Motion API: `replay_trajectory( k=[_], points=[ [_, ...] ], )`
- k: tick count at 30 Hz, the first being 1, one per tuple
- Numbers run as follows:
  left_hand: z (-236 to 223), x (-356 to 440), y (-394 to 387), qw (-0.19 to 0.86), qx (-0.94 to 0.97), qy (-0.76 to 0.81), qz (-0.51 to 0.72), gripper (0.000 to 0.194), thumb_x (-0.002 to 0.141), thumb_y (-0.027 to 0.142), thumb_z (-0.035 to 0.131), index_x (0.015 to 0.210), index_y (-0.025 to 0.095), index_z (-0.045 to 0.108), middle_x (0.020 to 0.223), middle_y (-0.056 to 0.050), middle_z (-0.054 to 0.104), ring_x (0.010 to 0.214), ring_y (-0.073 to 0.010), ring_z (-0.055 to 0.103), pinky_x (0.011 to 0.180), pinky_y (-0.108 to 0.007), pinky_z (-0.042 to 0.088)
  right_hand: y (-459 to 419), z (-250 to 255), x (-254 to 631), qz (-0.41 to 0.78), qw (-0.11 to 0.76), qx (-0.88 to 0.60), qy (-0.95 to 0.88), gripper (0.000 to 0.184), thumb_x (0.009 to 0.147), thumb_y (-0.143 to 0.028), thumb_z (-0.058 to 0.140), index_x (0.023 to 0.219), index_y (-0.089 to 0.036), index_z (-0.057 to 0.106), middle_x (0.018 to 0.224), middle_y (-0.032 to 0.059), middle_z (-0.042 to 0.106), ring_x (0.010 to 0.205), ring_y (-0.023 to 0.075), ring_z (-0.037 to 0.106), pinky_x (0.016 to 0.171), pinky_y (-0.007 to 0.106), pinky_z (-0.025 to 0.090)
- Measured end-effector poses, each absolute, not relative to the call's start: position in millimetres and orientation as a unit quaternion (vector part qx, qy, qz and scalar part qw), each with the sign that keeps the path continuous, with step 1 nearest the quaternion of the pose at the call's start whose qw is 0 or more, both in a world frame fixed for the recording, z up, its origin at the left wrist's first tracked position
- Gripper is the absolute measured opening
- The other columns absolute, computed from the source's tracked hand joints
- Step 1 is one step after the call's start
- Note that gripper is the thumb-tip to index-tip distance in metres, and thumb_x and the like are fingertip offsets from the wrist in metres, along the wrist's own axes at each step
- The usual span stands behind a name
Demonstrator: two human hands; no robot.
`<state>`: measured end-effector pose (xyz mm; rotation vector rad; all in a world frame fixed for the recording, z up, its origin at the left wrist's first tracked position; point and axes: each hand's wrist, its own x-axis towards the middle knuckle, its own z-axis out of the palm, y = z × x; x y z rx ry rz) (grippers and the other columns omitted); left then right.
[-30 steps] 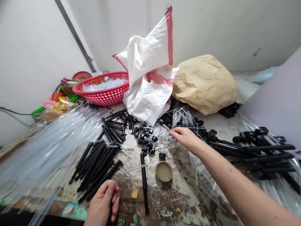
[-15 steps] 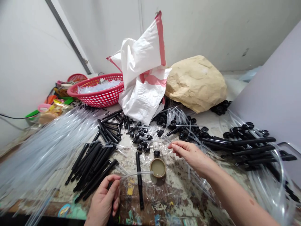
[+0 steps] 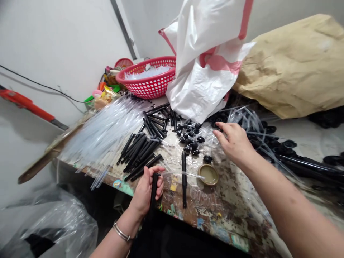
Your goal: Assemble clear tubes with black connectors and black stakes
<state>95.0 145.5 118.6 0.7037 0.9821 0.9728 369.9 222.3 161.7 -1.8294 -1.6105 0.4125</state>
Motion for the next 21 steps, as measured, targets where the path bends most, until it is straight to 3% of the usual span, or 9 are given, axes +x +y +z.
replay_trajectory(
  k=[4, 6, 9, 14, 21],
  points=[
    [118, 93, 148, 0.726, 0.3, 0.429, 0.447, 0.051, 0.088, 0.056, 0.028, 0.099, 0.016, 0.057, 0.057, 0.005, 0.043, 0.041, -0.0047, 0.037, 0.036, -0.015, 0.028, 188, 177, 340, 0.294, 0.307, -0.64, -0.64, 0.039, 0.088, -0.049, 0.038, 0.107, -0.026, 0.063, 0.106, 0.006, 0.064, 0.094, 0.0238, 0.06, 0.082, 0.038, 0.048],
    [117, 93, 149, 0.732, 0.297, 0.427, 0.44, 0.047, 0.088, 0.054, 0.032, 0.097, 0.015, 0.057, 0.057, 0.005, 0.043, 0.04, -0.0042, 0.036, 0.036, -0.015, 0.026, 165, 181, 318, 0.354, 0.283, -0.602, -0.657, 0.039, 0.09, -0.047, 0.035, 0.105, -0.025, 0.063, 0.105, 0.0054, 0.064, 0.093, 0.0218, 0.061, 0.079, 0.036, 0.05],
    [118, 93, 149, 0.722, 0.314, 0.446, 0.426, 0.039, 0.088, 0.049, 0.04, 0.096, 0.015, 0.058, 0.054, 0.007, 0.041, 0.038, -0.0035, 0.034, 0.035, -0.015, 0.025, 139, 180, 285, 0.307, 0.31, -0.539, -0.721, 0.036, 0.091, -0.037, 0.037, 0.104, -0.017, 0.064, 0.105, 0.01, 0.064, 0.098, 0.021, 0.057, 0.086, 0.035, 0.046],
    [116, 90, 149, 0.712, 0.308, 0.469, 0.422, 0.034, 0.083, 0.049, 0.05, 0.09, 0.017, 0.057, 0.047, 0.009, 0.039, 0.031, -0.0022, 0.031, 0.032, -0.013, 0.022, 124, 176, 258, 0.213, 0.239, -0.516, -0.795, 0.028, 0.09, -0.024, 0.04, 0.108, -0.017, 0.06, 0.103, 0.0085, 0.065, 0.091, 0.0223, 0.055, 0.079, 0.04, 0.044],
    [115, 84, 149, 0.774, 0.231, 0.442, 0.39, 0.036, 0.074, 0.054, 0.061, 0.071, 0.018, 0.055, 0.038, 0.009, 0.041, 0.022, -0.0013, 0.031, 0.028, -0.011, 0.02, 146, 189, 328, 0.149, 0.214, -0.61, -0.748, 0.027, 0.09, -0.025, 0.042, 0.108, -0.019, 0.062, 0.101, 0.0056, 0.067, 0.092, 0.0205, 0.056, 0.082, 0.038, 0.042]
  ],
)
